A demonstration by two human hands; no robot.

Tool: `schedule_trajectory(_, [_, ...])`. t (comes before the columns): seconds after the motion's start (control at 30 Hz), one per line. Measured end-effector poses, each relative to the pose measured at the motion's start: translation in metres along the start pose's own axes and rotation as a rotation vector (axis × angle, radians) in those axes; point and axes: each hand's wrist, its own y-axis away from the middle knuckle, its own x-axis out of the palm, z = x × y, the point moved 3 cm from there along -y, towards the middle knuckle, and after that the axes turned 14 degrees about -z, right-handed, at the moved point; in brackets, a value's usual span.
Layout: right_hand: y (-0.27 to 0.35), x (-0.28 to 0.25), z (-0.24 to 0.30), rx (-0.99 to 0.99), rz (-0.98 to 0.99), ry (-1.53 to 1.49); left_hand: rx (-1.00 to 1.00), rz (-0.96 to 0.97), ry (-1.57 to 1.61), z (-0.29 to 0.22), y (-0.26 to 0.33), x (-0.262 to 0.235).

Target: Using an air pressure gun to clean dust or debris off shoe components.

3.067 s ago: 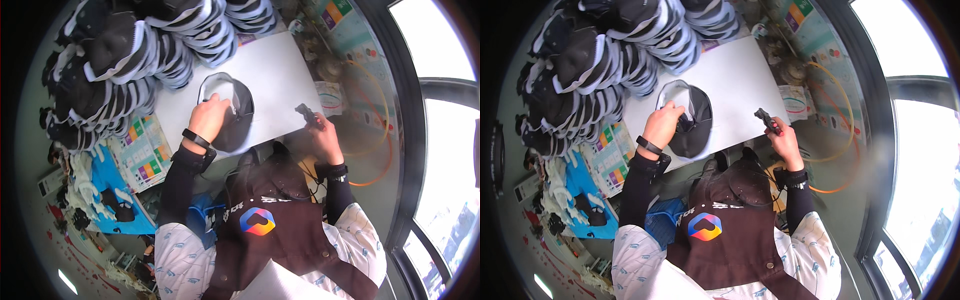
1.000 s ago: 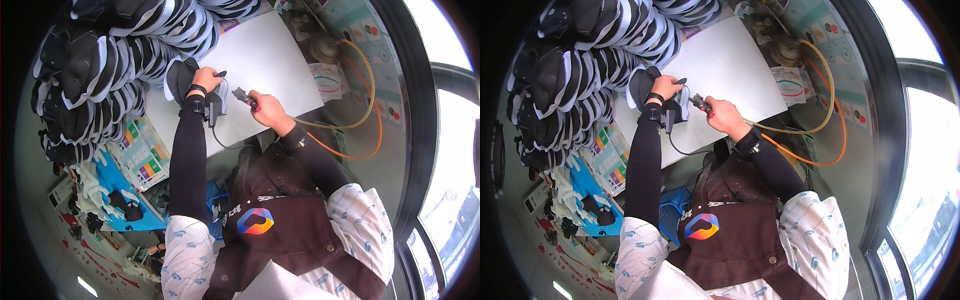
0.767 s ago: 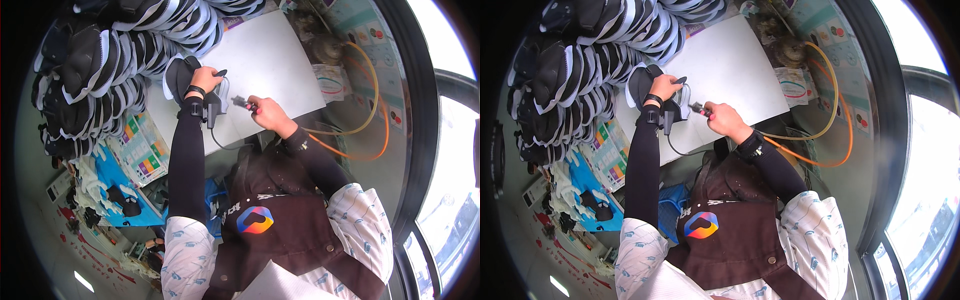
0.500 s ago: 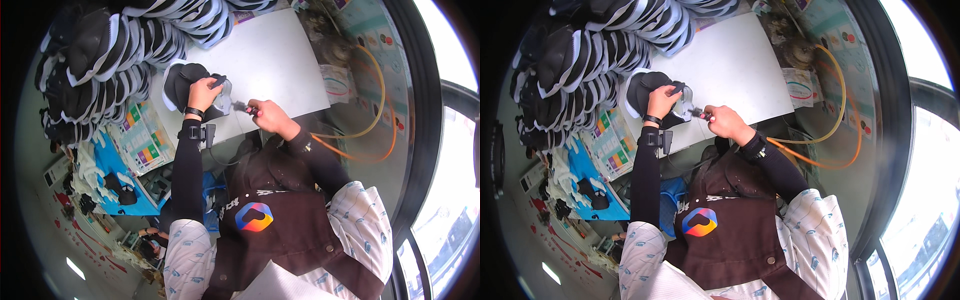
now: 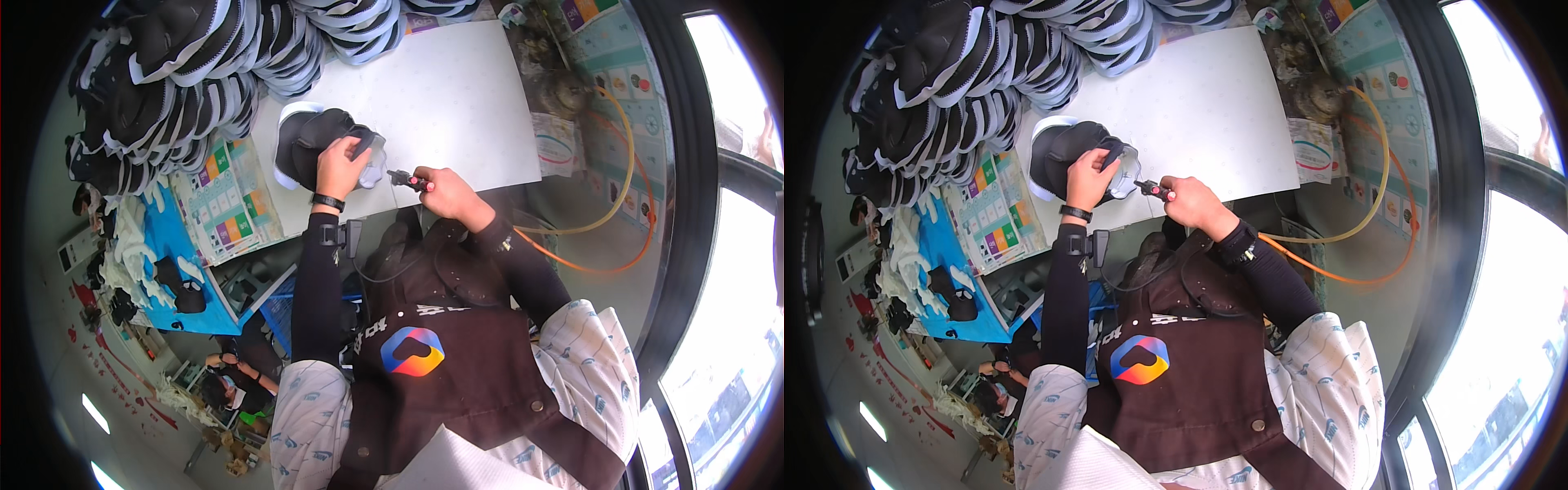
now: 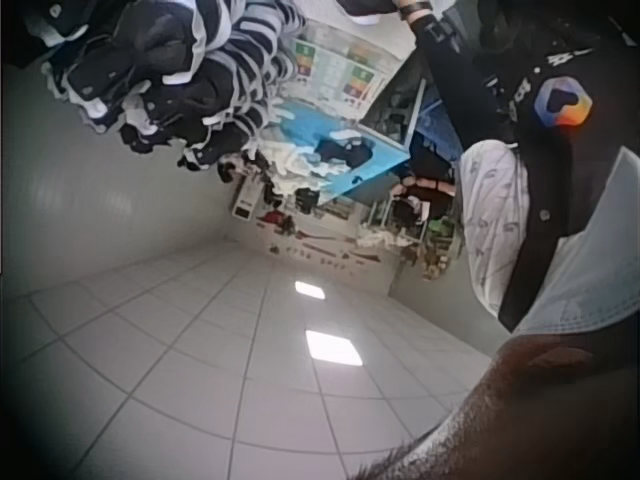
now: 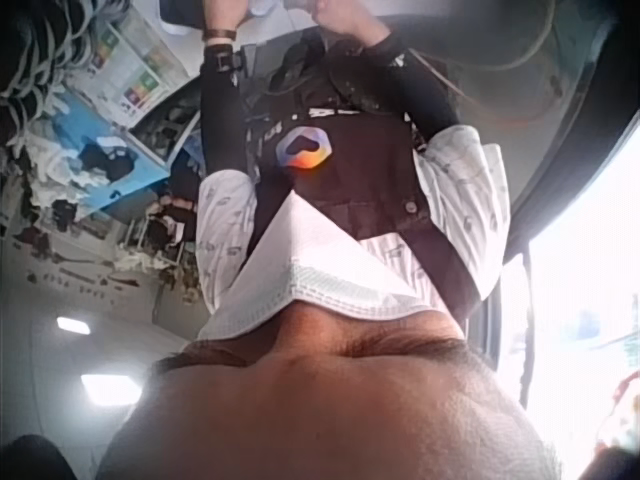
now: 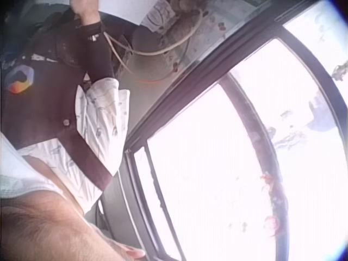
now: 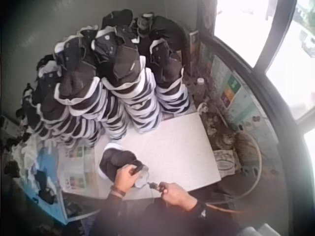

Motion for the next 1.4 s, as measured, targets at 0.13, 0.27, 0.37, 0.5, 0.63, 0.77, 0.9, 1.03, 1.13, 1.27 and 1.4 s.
schedule_trajectory(0.13, [0.004, -0.004, 0.006, 0.008, 0.037, -0.044, -0.027, -0.004, -0.009, 0.011, 0.023, -0.016])
schedule_trajectory(0.27, [0.006, 0.004, 0.002, 0.055, 0.122, -0.069, -0.127, 0.029, -0.001, 0.02, 0.053, -0.026])
schedule_trajectory(0.37, [0.008, 0.012, -0.002, 0.063, 0.125, -0.086, -0.207, 0.044, 0.035, 0.02, 0.072, -0.028])
schedule_trajectory(0.5, [0.005, 0.013, 0.003, 0.041, 0.055, 0.013, -0.166, 0.023, 0.053, 0.027, 0.094, -0.028])
schedule_trajectory(0.63, [0.008, 0.017, 0.005, 0.041, 0.073, -0.057, -0.235, 0.006, 0.066, 0.033, 0.105, -0.033])
schedule_trajectory(0.77, [0.003, 0.017, 0.001, 0.029, 0.058, -0.04, -0.23, -0.045, 0.085, 0.041, 0.111, -0.038])
schedule_trajectory(0.9, [0.002, 0.02, 0.0, 0.074, 0.104, -0.092, -0.282, -0.057, 0.12, 0.043, 0.121, -0.04])
schedule_trajectory(1.03, [0.003, 0.023, -0.001, 0.152, 0.222, -0.184, -0.309, -0.046, 0.118, 0.044, 0.125, -0.04])
schedule_trajectory(1.13, [0.001, 0.02, 0.001, 0.117, 0.154, -0.164, -0.303, -0.054, 0.151, 0.042, 0.122, -0.038])
schedule_trajectory(1.27, [0.009, 0.026, 0.0, 0.123, 0.26, -0.206, -0.3, -0.041, 0.119, 0.044, 0.12, -0.037])
schedule_trajectory(1.4, [0.017, 0.026, 0.002, 0.207, 0.327, -0.245, -0.279, -0.038, 0.074, 0.043, 0.117, -0.036])
